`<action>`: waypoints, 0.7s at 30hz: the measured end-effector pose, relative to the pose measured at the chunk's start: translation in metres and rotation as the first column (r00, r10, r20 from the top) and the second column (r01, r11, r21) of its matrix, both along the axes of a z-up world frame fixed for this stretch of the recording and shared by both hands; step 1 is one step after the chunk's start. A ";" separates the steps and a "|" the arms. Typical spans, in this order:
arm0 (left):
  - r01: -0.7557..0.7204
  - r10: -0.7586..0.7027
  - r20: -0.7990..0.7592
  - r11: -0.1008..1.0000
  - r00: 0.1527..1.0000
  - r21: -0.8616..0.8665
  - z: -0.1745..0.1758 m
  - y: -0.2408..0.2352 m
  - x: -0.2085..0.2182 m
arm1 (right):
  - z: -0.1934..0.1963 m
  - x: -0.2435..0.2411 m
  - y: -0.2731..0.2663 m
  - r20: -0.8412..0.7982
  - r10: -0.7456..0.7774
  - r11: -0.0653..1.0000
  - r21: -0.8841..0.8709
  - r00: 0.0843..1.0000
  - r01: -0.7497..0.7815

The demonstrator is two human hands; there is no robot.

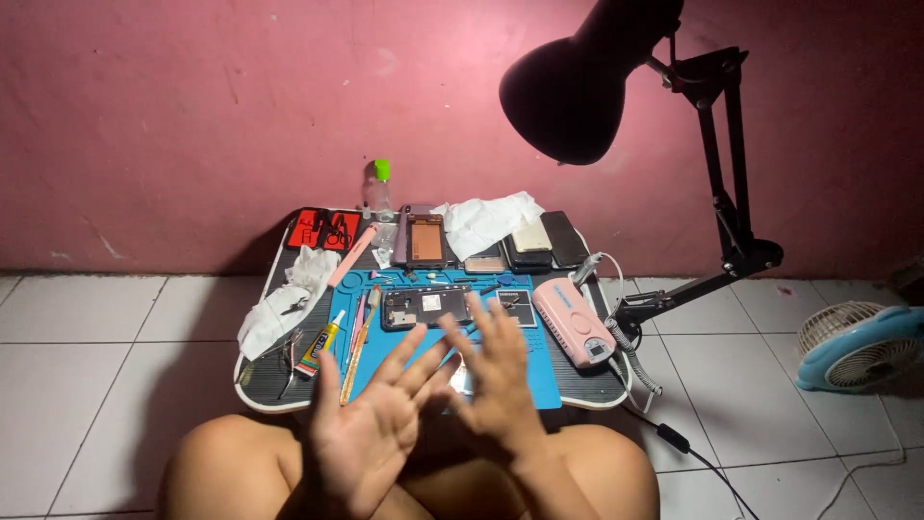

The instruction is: The person cleans a disassembled smartphone motherboard using a toothbrush and a liquid from a bottle. They then use a soldering iron to work on the circuit board components.

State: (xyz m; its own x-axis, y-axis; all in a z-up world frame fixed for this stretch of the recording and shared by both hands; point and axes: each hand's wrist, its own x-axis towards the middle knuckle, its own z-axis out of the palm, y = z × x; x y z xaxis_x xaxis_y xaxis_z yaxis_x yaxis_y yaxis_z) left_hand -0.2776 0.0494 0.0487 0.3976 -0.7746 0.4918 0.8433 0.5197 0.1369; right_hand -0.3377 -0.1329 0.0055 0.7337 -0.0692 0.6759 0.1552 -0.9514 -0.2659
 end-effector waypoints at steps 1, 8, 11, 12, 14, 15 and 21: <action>-0.001 0.001 -0.007 1.000 1.000 0.003 -0.004 0.013 0.001 | 0.009 -0.009 -0.021 -0.007 0.001 1.000 0.003 1.000 -0.001; -0.356 0.139 0.329 0.442 0.934 0.823 -0.146 0.070 0.008 | 0.074 -0.066 -0.113 -0.591 -0.588 0.523 0.244 0.552 0.817; -0.360 -0.031 0.406 0.406 0.913 0.840 -0.179 0.055 0.013 | 0.054 -0.072 -0.136 -0.571 -0.604 0.556 0.197 0.556 0.807; -0.292 -0.211 0.431 0.478 0.878 0.829 -0.186 0.050 0.016 | 0.042 -0.073 -0.142 -0.492 -0.580 0.639 0.221 0.650 0.737; -0.529 -0.224 0.619 0.354 0.752 0.771 -0.110 0.009 -0.012 | 0.043 -0.046 -0.151 -0.490 -0.568 0.662 0.206 0.661 0.721; -0.732 -0.276 0.764 0.228 0.584 0.642 -0.072 -0.010 -0.025 | 0.042 -0.035 -0.154 -0.490 -0.559 0.678 0.194 0.669 0.709; -0.776 -0.212 0.938 0.527 0.276 0.347 -0.025 -0.079 -0.049 | 0.084 0.054 -0.159 -0.789 -0.355 0.220 0.452 0.502 0.865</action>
State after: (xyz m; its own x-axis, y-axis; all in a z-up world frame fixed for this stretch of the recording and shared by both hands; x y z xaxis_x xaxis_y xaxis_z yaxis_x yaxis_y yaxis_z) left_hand -0.3261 -0.0297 0.0234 0.4312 -0.8973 0.0942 -0.2485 -0.0177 0.9685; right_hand -0.2835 -0.2923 0.0893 0.3172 -0.8898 -0.3280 -0.7483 -0.0224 -0.6630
